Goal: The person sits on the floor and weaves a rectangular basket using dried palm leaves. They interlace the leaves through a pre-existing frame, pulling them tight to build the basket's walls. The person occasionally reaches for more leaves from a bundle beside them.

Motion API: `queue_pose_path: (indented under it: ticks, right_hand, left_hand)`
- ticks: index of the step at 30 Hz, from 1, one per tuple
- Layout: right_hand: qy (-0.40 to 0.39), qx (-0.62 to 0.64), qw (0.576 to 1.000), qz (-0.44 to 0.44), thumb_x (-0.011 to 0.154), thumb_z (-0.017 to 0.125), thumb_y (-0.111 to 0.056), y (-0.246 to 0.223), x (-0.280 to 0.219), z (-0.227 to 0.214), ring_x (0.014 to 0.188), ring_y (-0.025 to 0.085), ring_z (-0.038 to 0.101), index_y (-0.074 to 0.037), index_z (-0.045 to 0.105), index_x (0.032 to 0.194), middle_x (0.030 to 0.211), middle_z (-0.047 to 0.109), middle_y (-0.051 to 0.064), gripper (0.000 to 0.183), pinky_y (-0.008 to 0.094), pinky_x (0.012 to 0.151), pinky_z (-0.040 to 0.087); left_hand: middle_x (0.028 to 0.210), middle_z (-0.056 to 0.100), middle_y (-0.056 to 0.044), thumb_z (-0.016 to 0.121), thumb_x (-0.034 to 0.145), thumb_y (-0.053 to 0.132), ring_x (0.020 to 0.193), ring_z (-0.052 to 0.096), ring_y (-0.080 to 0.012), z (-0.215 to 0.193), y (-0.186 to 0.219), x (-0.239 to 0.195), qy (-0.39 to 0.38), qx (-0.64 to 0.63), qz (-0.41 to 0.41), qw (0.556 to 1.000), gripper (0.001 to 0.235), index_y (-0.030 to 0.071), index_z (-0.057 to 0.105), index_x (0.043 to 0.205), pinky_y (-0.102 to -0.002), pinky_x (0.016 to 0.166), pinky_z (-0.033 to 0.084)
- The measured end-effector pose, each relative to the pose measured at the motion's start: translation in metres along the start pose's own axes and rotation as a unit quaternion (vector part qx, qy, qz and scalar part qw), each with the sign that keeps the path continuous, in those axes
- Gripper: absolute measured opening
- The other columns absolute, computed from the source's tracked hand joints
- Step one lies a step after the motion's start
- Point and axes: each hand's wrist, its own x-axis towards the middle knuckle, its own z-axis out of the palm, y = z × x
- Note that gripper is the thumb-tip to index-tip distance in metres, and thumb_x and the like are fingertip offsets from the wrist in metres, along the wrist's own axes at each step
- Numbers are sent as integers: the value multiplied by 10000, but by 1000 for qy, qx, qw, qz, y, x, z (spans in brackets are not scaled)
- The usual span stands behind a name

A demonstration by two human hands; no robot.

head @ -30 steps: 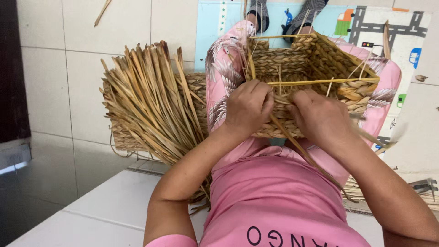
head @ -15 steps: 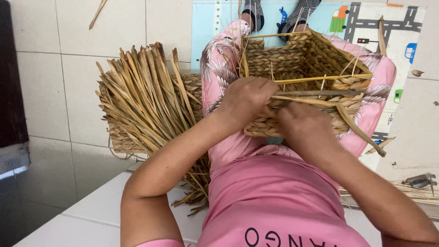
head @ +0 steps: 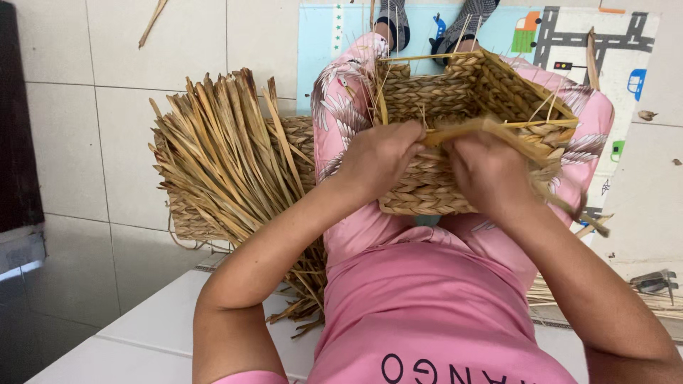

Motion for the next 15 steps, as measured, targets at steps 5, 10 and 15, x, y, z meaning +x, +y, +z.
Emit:
queue_pose_path:
  ticks: [5,10,15]
  right_hand:
    - [-15,141,989,36,931,676,-67,18,14,15,879,382,701,16,673,1156,1051,696,213,240,415,737,565]
    - [-28,302,928,215,1020,686,-113,18,-24,20,787,297,657,-6,681,1095,910,694,142,131,364,704,551]
    - [-66,101,987,103,939,726,-102,24,1,10,751,279,685,-4,716,1160,944,706,150,242,368,648,546]
  left_hand:
    - [873,694,-116,657,980,119,779,708,-324,7,2,-14,64,28,51,996,106,93,581,1049,-439,641,553]
    - [869,713,-96,647,1013,144,770,726,-287,9,-6,-7,47,-30,-19,998,150,85,554,1114,-422,638,554]
    - [869,690,-108,626,1029,83,783,713,-300,11,-7,-12,20,24,57,998,95,74,565,1102,-423,664,552]
